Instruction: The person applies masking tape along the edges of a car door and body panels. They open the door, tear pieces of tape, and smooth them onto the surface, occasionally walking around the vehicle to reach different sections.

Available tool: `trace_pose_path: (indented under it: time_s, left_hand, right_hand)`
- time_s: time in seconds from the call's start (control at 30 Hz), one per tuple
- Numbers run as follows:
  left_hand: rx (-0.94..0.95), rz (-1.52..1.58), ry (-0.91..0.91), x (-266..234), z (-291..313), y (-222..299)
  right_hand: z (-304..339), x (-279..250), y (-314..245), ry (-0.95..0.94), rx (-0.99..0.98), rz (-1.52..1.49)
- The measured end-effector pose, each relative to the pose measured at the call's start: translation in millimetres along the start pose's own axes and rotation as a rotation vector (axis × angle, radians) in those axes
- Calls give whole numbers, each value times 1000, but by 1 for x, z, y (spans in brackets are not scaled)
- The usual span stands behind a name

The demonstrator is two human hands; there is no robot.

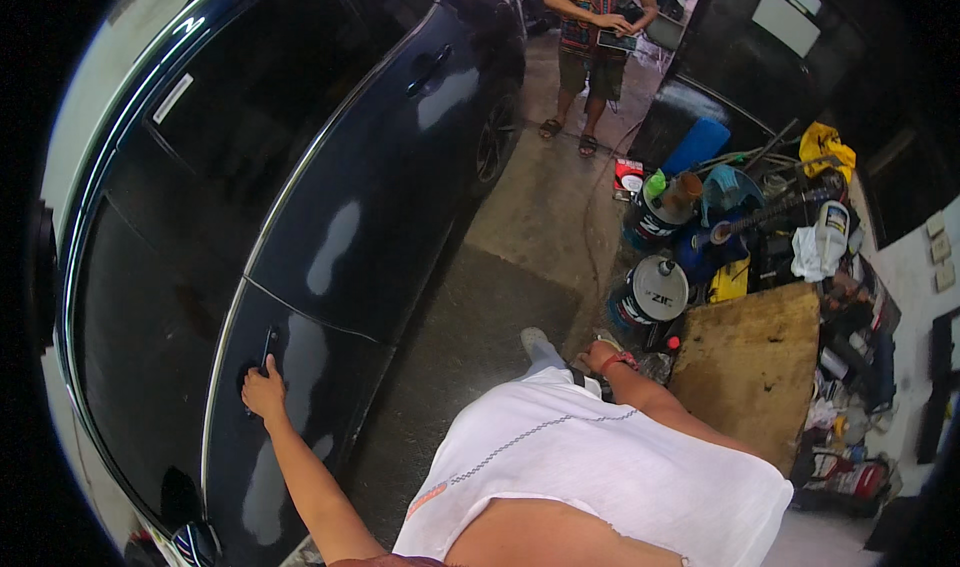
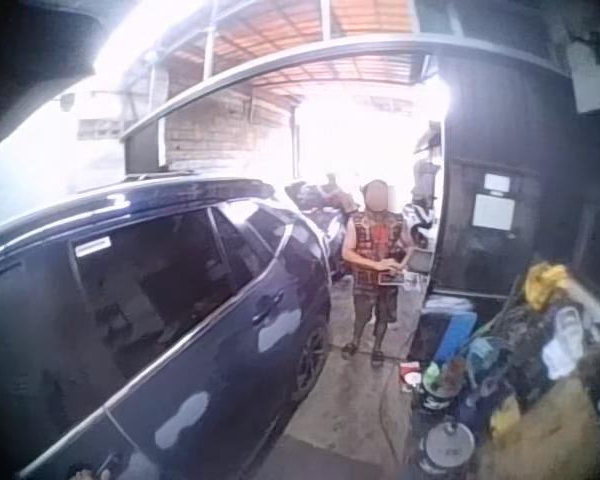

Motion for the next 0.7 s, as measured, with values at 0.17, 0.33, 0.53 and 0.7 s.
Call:
trace_pose_path:
  time_s: [0.17, 0.33, 0.53, 0.7]
  left_hand:
    - [-4, -46, -139, 9, -16, -5]
    - [-50, -73, -252, 12, -13, -9]
    - [-106, -16, -310, 15, -12, -9]
    - [-145, -31, -233, 16, -5, -10]
  right_hand:
    - [8, 18, 6, -17, 63, 24]
    - [10, 13, -1, -44, 88, -30]
    - [-28, -4, 6, -5, 34, -36]
    - [-57, -18, 17, 44, -9, -66]
Point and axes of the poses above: each hand's wrist, its own z-axis away from the middle knuckle, its own x-axis out of the palm, y = z × x, the point moved 7 cm from there along -z, towards the middle knuckle, and after that the axes turned 12 degrees about y, right-handed, at the moved point
